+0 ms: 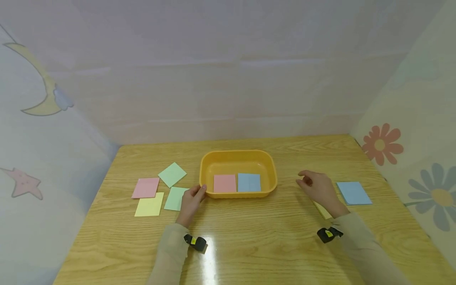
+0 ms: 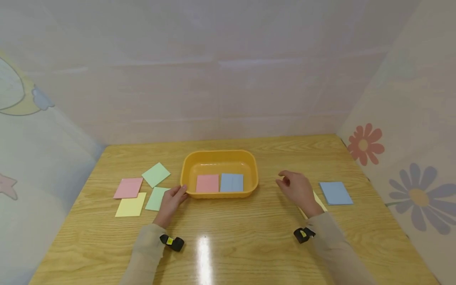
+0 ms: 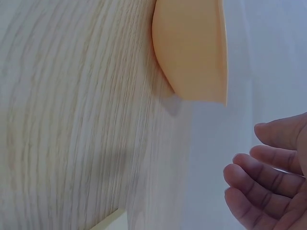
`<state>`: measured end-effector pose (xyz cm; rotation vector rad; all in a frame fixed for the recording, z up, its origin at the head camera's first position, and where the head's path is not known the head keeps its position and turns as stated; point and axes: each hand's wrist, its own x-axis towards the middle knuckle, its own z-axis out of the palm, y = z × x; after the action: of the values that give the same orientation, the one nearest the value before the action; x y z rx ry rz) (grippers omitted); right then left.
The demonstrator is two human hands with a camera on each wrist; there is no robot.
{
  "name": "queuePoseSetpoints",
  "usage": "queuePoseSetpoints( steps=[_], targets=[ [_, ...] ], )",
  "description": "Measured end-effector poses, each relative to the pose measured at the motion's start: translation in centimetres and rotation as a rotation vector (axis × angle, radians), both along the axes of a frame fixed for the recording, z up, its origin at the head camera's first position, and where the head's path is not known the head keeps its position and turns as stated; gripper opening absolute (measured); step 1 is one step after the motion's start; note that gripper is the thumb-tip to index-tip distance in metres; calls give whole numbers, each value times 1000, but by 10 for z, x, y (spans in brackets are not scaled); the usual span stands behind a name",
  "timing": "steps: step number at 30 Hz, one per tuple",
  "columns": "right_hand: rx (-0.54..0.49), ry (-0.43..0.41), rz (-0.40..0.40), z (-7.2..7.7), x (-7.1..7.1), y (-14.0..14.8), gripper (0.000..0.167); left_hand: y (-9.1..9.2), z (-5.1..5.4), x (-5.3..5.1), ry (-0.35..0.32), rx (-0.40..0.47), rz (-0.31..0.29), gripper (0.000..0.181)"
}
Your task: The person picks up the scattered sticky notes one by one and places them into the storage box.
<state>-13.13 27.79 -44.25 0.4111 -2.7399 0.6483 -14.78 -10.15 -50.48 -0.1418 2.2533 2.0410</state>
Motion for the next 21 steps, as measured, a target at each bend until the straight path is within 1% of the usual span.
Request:
queuePoseSetpoints(
  steps=[2, 8, 11, 15, 21],
  targets=[
    [6, -15, -7, 1, 1, 3, 21, 0, 0, 0, 5, 3, -7, 48],
    [11, -79, -31, 3, 5, 13, 23, -2, 0, -2, -14, 14, -21, 48],
    [6, -66, -33, 0, 6, 17, 22, -3, -1, -3, -21, 21, -24, 48],
    [0, -47, -40, -2, 8, 22, 21, -2, 0, -2, -24, 8, -21, 48],
    [-5, -89, -57, -4, 11, 28, 24, -1, -1, -1, -8, -6, -10, 50]
  ],
)
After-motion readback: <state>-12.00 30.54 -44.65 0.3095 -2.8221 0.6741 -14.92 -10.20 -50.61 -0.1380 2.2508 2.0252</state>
